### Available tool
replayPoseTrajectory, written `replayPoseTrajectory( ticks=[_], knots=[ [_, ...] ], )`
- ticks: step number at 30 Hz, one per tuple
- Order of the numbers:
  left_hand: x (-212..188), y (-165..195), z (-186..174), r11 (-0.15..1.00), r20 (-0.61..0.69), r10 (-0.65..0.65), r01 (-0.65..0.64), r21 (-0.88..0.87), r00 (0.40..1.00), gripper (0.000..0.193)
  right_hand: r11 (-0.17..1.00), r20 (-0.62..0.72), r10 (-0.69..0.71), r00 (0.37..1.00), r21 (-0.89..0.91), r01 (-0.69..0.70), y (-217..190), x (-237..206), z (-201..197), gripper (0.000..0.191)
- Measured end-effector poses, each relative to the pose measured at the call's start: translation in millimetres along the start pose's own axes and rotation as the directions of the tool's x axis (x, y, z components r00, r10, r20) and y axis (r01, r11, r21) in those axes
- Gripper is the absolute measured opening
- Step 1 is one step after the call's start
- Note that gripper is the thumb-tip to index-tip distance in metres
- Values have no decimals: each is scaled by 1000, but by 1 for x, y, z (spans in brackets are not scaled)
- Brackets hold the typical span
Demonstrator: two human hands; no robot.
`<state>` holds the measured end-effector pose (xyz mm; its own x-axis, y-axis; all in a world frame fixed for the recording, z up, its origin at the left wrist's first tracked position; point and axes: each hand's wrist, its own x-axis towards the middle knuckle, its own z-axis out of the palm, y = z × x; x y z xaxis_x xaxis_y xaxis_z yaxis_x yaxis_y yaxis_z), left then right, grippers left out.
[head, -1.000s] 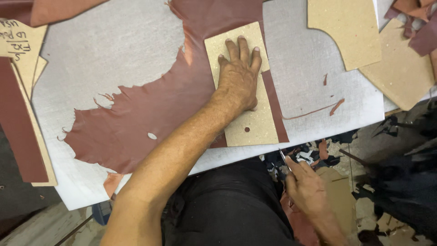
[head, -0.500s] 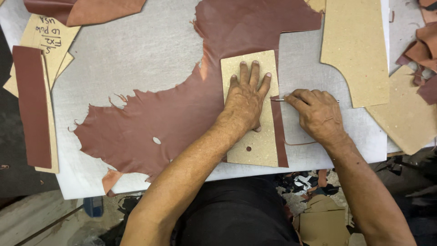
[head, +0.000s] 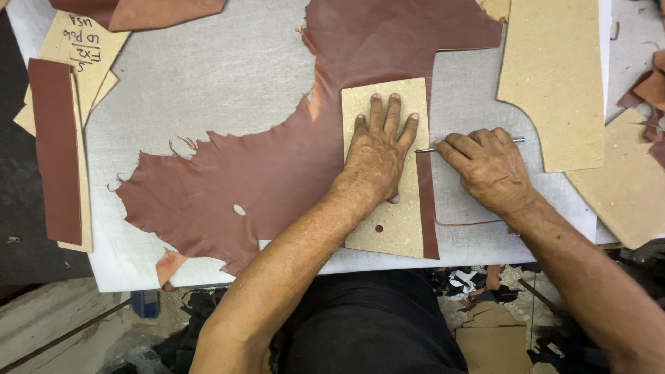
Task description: The person uses a rotary cutter and cardboard templates to cut shapes from a large piece of reddish-brown leather on a white worktable. They repeatedly position templates, cut along the edges, remove the cut pieces, and set aside the templates and offcuts.
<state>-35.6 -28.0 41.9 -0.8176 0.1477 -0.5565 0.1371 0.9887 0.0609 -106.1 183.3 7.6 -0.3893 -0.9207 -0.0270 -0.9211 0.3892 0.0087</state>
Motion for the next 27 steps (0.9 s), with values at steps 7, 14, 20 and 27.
replayPoseTrajectory(
  ticks=[7,14,20,27],
  knots=[
    [-4,0,-6,998,22,-33,34,-61,999,135,954,299,112,948,-298,-18,6,9,-47,30],
    [-24,-14,7,977,-112,-10,-14,-215,994,129,820,183,506,843,199,-536,-61,-35,-25,30],
    [-44,-22,68,964,-269,45,-112,-241,962,113,355,595,642,484,329,-875,-121,-77,0,22],
    [-44,-67,61,941,-447,-17,-136,-309,895,107,684,717,220,662,371,-629,-97,-61,-57,29]
  ],
)
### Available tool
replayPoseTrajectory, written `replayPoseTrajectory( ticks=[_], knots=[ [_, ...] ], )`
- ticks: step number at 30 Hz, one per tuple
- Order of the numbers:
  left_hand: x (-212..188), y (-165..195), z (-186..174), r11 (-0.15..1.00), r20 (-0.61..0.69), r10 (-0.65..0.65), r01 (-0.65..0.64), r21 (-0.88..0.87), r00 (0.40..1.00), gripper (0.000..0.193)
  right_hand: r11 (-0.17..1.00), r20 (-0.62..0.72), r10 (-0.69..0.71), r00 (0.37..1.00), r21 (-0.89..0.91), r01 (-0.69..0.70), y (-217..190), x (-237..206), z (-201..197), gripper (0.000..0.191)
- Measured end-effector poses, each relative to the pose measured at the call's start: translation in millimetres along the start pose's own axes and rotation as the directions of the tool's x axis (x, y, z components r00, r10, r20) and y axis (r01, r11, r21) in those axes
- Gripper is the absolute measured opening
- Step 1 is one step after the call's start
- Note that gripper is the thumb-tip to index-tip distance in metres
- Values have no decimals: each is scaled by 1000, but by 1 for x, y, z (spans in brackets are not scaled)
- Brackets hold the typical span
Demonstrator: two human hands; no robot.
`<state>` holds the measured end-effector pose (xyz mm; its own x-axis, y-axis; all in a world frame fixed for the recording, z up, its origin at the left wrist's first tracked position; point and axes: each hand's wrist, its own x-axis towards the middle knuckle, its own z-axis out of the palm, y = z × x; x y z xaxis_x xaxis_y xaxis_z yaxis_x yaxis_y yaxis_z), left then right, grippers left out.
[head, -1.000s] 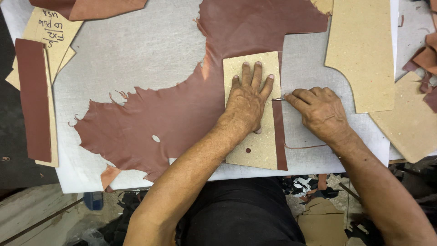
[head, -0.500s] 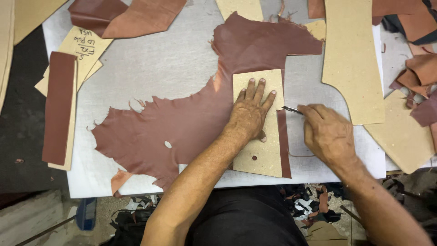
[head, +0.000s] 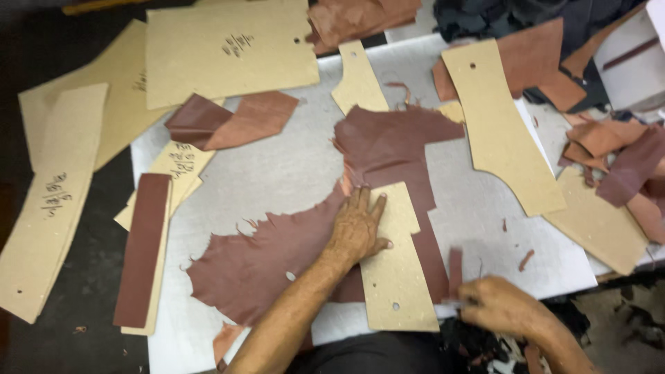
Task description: The person uses a rotary cutter and cardboard templates to cut shapes from a large piece of reddish-brown leather on a white worktable. They repeatedly position templates, cut along the edges, remove the cut pieces, and set aside the templates and offcuts.
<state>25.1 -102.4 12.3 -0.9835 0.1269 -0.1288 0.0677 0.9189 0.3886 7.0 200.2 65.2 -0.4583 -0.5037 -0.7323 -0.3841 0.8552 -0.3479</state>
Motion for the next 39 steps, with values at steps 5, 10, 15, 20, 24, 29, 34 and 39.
replayPoseTrajectory(
  ticks=[5,10,15,20,24,29,34,39],
  knots=[
    [-21,-7,-20,997,84,18,-11,-83,996,115,937,107,-300,948,-155,314,-80,12,-64,32],
    [-50,-34,-36,963,-86,-59,33,-269,995,94,989,-858,36,513,106,107,-76,54,-120,34],
    [-65,-102,-55,685,-184,-324,96,-722,928,38,954,-717,51,695,242,179,-49,53,-23,52],
    [-58,-147,-17,620,-186,-161,-48,-783,969,32,532,-417,177,891,802,270,-70,72,124,38],
    [-39,-169,-48,811,-378,-172,-87,-579,910,29,431,-413,530,741,883,183,-47,26,197,34],
    [-1,-148,-54,967,-584,-124,-33,-251,802,25,152,-253,954,158,869,472,-24,-96,255,24],
    [-3,-28,72,995,-560,9,-66,-81,829,22,-18,149,979,-137,738,675,-29,-175,329,21],
    [13,-96,-20,988,-537,122,-153,-13,835,18,7,466,751,-468,703,711,-21,-244,425,19]
  ],
)
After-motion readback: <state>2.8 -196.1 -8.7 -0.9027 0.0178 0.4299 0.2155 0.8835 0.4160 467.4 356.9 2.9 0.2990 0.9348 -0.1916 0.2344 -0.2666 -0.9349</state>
